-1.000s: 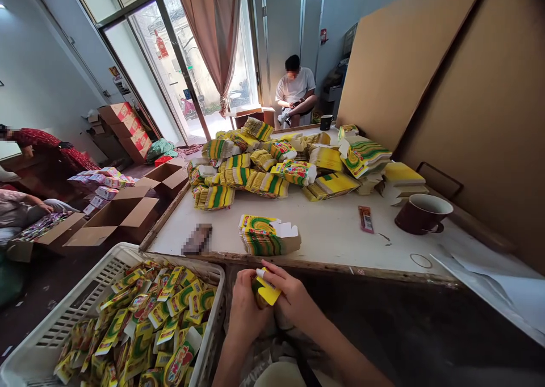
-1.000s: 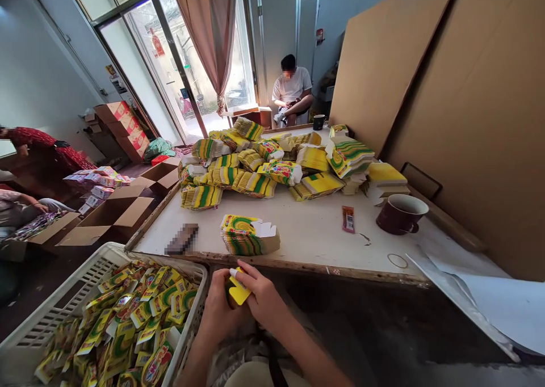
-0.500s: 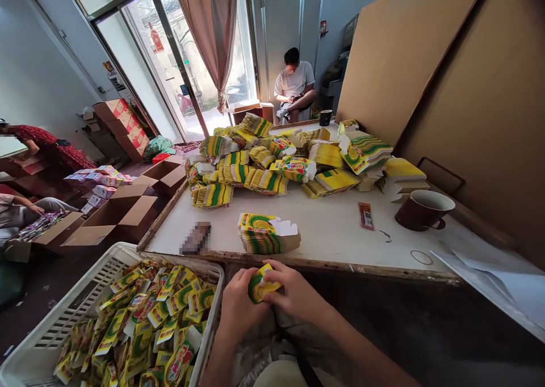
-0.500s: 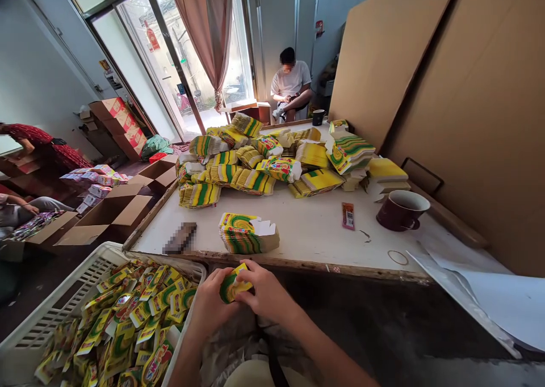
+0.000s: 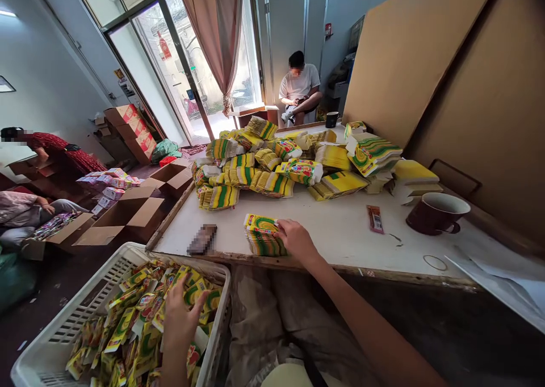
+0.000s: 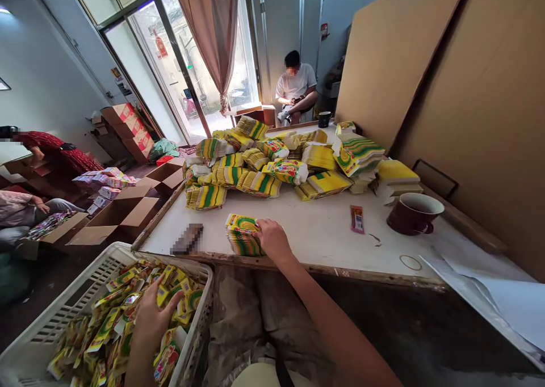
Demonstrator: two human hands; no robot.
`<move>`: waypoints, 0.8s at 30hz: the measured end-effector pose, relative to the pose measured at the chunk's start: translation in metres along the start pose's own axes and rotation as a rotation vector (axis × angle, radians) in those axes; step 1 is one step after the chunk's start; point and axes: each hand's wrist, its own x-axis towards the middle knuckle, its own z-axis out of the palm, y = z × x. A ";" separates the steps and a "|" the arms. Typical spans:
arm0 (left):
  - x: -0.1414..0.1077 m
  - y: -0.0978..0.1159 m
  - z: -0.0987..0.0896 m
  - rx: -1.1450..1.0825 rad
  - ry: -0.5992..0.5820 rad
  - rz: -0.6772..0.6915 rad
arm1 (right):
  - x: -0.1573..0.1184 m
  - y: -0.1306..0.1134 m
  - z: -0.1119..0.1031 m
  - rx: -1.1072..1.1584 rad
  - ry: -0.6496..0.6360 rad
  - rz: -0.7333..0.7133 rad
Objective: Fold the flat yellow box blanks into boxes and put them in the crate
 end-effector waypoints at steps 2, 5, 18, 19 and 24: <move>-0.005 0.017 0.017 -0.172 -0.111 0.074 | 0.001 0.002 0.006 0.000 -0.006 -0.010; -0.012 0.049 0.041 -0.378 -0.255 0.119 | 0.001 0.003 0.009 0.005 0.005 -0.018; -0.017 0.132 0.091 -1.754 -0.283 -0.243 | -0.068 -0.047 0.012 0.852 -0.271 -0.113; -0.017 0.136 0.087 -1.822 -0.251 -0.264 | -0.078 -0.052 0.017 0.954 -0.315 -0.074; -0.018 0.146 0.076 -1.919 -0.060 -0.223 | -0.102 -0.060 0.032 1.316 -0.580 -0.045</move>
